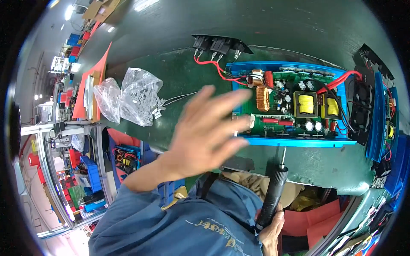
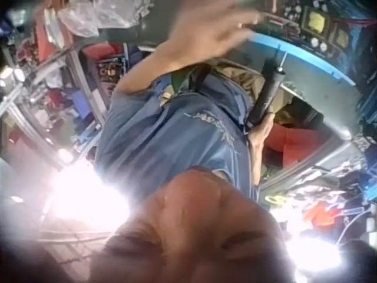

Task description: Assembling internal components and fans into electronic housing units on a production line.

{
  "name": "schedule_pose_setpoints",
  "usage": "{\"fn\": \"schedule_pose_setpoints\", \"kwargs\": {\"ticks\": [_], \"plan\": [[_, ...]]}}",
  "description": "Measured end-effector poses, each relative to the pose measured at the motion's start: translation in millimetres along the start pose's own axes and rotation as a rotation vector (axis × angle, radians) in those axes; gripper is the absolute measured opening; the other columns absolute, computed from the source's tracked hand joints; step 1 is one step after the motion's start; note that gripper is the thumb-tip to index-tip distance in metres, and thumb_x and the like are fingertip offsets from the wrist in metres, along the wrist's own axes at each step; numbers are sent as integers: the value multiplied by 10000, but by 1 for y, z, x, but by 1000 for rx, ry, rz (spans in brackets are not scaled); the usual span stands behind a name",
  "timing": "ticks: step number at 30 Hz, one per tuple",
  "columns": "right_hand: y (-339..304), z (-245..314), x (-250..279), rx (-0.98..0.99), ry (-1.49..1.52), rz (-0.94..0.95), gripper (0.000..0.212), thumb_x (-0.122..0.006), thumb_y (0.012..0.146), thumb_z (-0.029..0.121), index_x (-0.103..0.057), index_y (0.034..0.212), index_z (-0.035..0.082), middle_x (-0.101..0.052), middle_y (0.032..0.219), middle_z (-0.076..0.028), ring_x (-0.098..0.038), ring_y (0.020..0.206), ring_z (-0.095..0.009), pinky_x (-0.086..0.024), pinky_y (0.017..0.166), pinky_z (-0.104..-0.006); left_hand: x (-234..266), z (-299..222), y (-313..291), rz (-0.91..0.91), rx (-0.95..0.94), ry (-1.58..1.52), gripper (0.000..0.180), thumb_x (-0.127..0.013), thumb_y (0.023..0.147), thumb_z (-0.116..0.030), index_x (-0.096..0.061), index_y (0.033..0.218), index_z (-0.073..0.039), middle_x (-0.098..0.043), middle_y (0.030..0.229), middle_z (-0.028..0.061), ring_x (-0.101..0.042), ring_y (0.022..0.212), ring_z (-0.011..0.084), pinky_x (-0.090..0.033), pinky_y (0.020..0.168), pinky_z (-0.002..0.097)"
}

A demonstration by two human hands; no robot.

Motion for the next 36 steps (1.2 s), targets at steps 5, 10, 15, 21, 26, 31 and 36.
{"fn": "schedule_pose_setpoints", "kwargs": {"ticks": [5,10,15,21,26,31,36], "plan": [[-13,-18,7,23,10,-123,825,-225,1005,746,-548,1177,6,-604,736,-68,-570,624,-144,-458,581,-278,78,102,-94,-260,565,356,238,-754,893,-134,-700,1105,-40,-680,1025,131,-672,842,275,-531,764,375],[-8,-16,2,19,-55,-98,687,-214,1062,614,-586,1138,42,-634,771,-61,-571,644,-133,-444,591,-278,71,143,-127,-127,608,396,167,-765,891,-170,-730,986,-38,-684,930,112,-658,792,279,-519,730,356],[-3,7,-9,119,-195,39,624,-227,1085,466,-515,1414,20,-664,856,-83,-618,775,-214,-480,739,-359,80,160,-142,-41,613,436,192,-662,1002,-185,-703,1094,-21,-718,1037,100,-673,907,187,-521,828,304],[-6,25,-21,212,-157,118,465,-359,1087,306,-462,1438,18,-625,829,-210,-626,756,-397,-475,726,-455,87,146,-97,-73,642,153,223,-605,1045,-199,-639,1102,14,-728,1066,109,-674,925,169,-526,833,299],[-1,22,-22,248,-147,86,476,-356,1103,360,-484,1406,17,-600,757,-199,-612,659,-378,-462,655,-447,30,47,-18,-42,374,-181,121,-666,980,-38,-636,1075,29,-729,1055,127,-672,918,138,-526,774,259],[4,18,-25,247,-156,90,461,-354,1102,351,-486,1393,19,-633,795,-222,-634,675,-388,-482,667,-465,-20,0,26,102,284,-184,116,-715,926,2,-693,1037,22,-731,988,81,-674,918,130,-531,791,267],[7,21,-28,269,-127,107,459,-350,1102,353,-489,1386,20,-645,814,-230,-645,696,-396,-492,682,-471,-31,-18,41,265,93,133,105,-734,901,-17,-755,1004,-26,-721,1038,50,-681,948,144,-525,864,273]]}}
Point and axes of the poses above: each hand's wrist, its own y-axis towards the middle knuckle, its own x-axis out of the back of the hand, z = x × y, the point moved 6 cm from there along y, towards the middle knuckle
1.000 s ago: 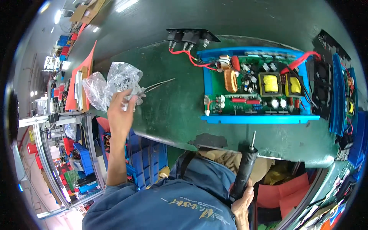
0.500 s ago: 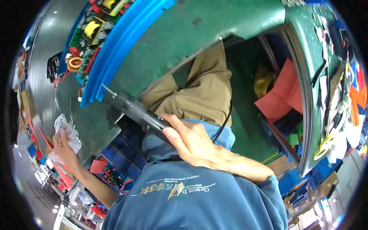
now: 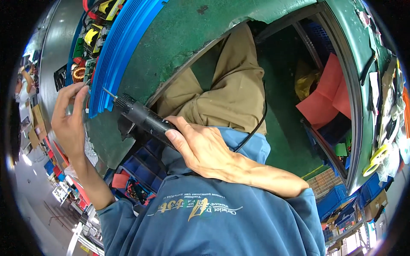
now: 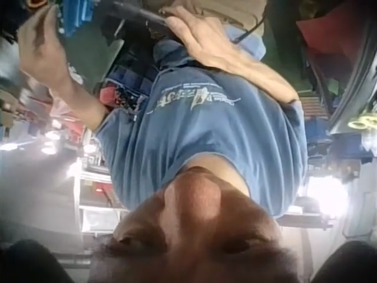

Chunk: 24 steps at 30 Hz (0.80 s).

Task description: Assembling internal components and fans into electronic housing units on a production line.

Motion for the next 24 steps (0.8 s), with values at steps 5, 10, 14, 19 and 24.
{"fn": "schedule_pose_setpoints", "kwargs": {"ticks": [5,10,14,19,24], "plan": [[5,2,2,-37,19,33,461,-333,1107,367,-497,1375,29,-652,837,-230,-653,760,-408,-492,732,-467,-1,-19,4,-84,-318,302,109,-737,885,-54,-761,991,-53,-620,1373,85,-587,1248,275,-466,1023,368],[5,-5,-4,-198,438,211,564,-214,1129,426,-589,1242,20,-631,845,-43,-556,783,-133,-465,772,-293,-3,-9,12,20,-272,154,99,-761,826,-43,-749,924,-55,-566,1464,126,-505,1370,329,-382,1136,427],[6,3,-11,-272,478,229,653,-183,1111,506,-565,1264,-1,-632,822,-50,-568,729,-135,-472,718,-285,-6,8,7,68,-248,57,115,-761,787,-20,-739,899,-36,-511,1517,137,-464,1407,351,-381,1139,456],[-5,-5,-14,-433,618,223,803,-200,1051,651,-516,1369,-15,-650,803,-86,-595,648,-149,-492,628,-276,-5,6,10,96,-202,-141,139,-760,790,-4,-751,926,-34,-526,1510,130,-418,1451,335,-346,1169,443],[-5,0,-18,-423,668,262,771,-197,1070,617,-505,1349,-32,-664,858,-105,-620,713,-159,-510,677,-294,-1,9,11,185,-244,-152,167,-695,803,37,-738,952,-24,-538,1493,123,-401,1457,349,-334,1186,505]]}}
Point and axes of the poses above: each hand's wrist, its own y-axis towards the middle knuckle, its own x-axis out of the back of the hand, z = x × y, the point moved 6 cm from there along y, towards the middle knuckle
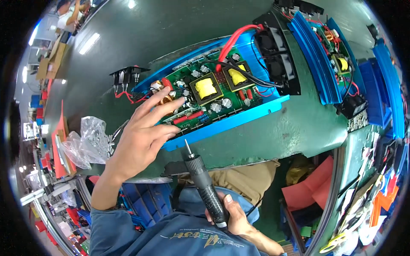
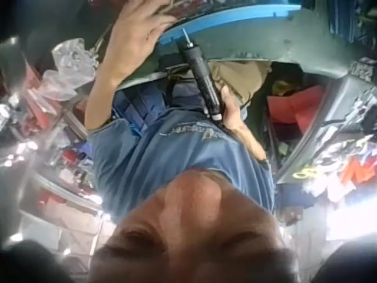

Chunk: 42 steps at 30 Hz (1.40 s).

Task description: Assembling internal components and fans into electronic housing units on a production line.

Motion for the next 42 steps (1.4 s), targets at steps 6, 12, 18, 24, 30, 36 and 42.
{"fn": "schedule_pose_setpoints", "kwargs": {"ticks": [6,12,18,24,30,36,42], "plan": [[-1,-1,-4,-25,-119,-111,966,-206,985,769,-462,1421,-55,-627,785,-95,-565,647,-142,-456,625,-265,-3,-12,-10,84,-2,77,286,-585,794,46,-708,1052,60,-485,1531,162,-359,1487,337,-258,1227,517],[-2,5,-6,-52,-252,-192,976,-221,975,783,-474,1409,-53,-621,761,-91,-562,620,-138,-443,605,-263,-9,-15,-17,46,37,30,247,-612,851,18,-682,1077,90,-452,1553,181,-369,1486,308,-258,1225,506],[11,-13,-8,-221,200,1,1007,-313,923,833,-477,1423,-25,-579,658,-97,-500,527,-165,-404,544,-277,-6,-10,-25,-35,-13,96,269,-670,840,-10,-658,1090,89,-536,1484,169,-463,1423,313,-320,1199,508],[16,-24,-13,-156,557,276,872,-249,1011,728,-540,1338,-26,-532,581,-66,-458,493,-158,-394,585,-272,-3,-14,-23,-66,-78,196,232,-672,810,-22,-670,1019,78,-523,1495,164,-460,1418,327,-304,1197,550],[-4,-27,32,88,-339,-190,856,-261,1020,720,-516,1335,-34,-637,894,-48,-547,741,-109,-430,682,-253,-7,-22,-22,-387,-70,277,302,-815,737,-153,-664,982,-61,-635,1005,81,-596,920,266,-442,894,464],[-45,-12,54,243,-466,-347,718,-207,1090,574,-517,1358,-16,-609,888,-28,-530,816,-137,-433,777,-296,0,-7,12,-500,-170,313,232,-826,738,-213,-630,770,-93,-583,786,53,-602,797,244,-431,791,416],[-47,-11,53,306,-465,-457,750,-218,1066,629,-555,1264,-11,-641,913,-50,-571,790,-123,-447,740,-275,55,64,76,-657,-109,432,227,-833,749,-215,-697,822,-49,-652,876,118,-630,921,317,-438,825,421]]}}
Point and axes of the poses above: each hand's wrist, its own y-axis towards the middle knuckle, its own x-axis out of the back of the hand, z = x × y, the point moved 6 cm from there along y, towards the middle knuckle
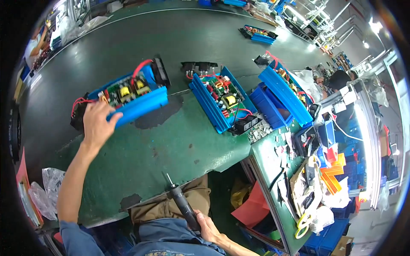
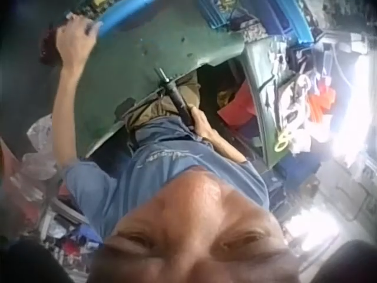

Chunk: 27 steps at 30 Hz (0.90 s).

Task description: Assembling internal components and fans into electronic housing units on a production line.

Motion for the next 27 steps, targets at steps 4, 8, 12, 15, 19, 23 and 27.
{"fn": "schedule_pose_setpoints", "kwargs": {"ticks": [4,8,12,15,19,23,27], "plan": [[-4,2,-5,-22,-43,4,732,-224,1074,601,-539,1319,-13,-633,914,-42,-542,781,-130,-431,749,-282,-52,39,36,-68,167,157,338,-778,811,-156,-660,1106,-40,-642,1075,141,-596,1095,329,-463,889,444],[2,35,15,16,-276,-60,554,-365,1092,472,-532,1358,16,-691,1006,-148,-665,976,-280,-495,883,-399,-78,-46,55,-13,17,-232,392,-726,826,-66,-596,1195,-38,-607,1191,180,-578,1131,387,-477,974,457],[37,122,41,293,-676,-233,489,-650,980,389,-580,1288,15,-662,914,-227,-684,839,-328,-532,737,-403,-93,-82,40,-6,101,-577,311,-693,916,-102,-620,1204,-8,-630,1228,187,-598,1157,376,-478,1012,431],[63,181,75,533,-922,-403,469,-759,900,312,-615,1236,19,-672,1089,-198,-685,908,-354,-563,785,-427,-106,-64,12,-74,293,-644,243,-626,995,-110,-630,1209,4,-655,1196,180,-641,1111,342,-508,963,395],[78,284,176,878,-1295,-920,430,-760,798,86,-629,1206,51,-652,1149,-177,-601,1125,-367,-474,958,-465,-101,-57,-4,-82,367,-624,247,-637,941,-25,-641,1186,6,-659,1164,170,-655,1079,338,-523,941,383],[91,342,305,583,-1647,-1280,529,-789,797,161,-569,1248,-6,-575,1244,-228,-533,1183,-412,-450,989,-496,-92,-55,1,-100,393,-595,273,-640,904,10,-645,1177,-4,-660,1163,170,-659,1085,340,-528,942,390],[98,348,351,640,-1652,-1046,504,-853,710,180,-609,1130,47,-639,1126,-167,-608,1078,-409,-494,897,-492,-92,-47,2,-188,411,-668,240,-664,879,-12,-662,1119,-19,-671,1109,159,-659,1073,340,-524,937,398]]}}
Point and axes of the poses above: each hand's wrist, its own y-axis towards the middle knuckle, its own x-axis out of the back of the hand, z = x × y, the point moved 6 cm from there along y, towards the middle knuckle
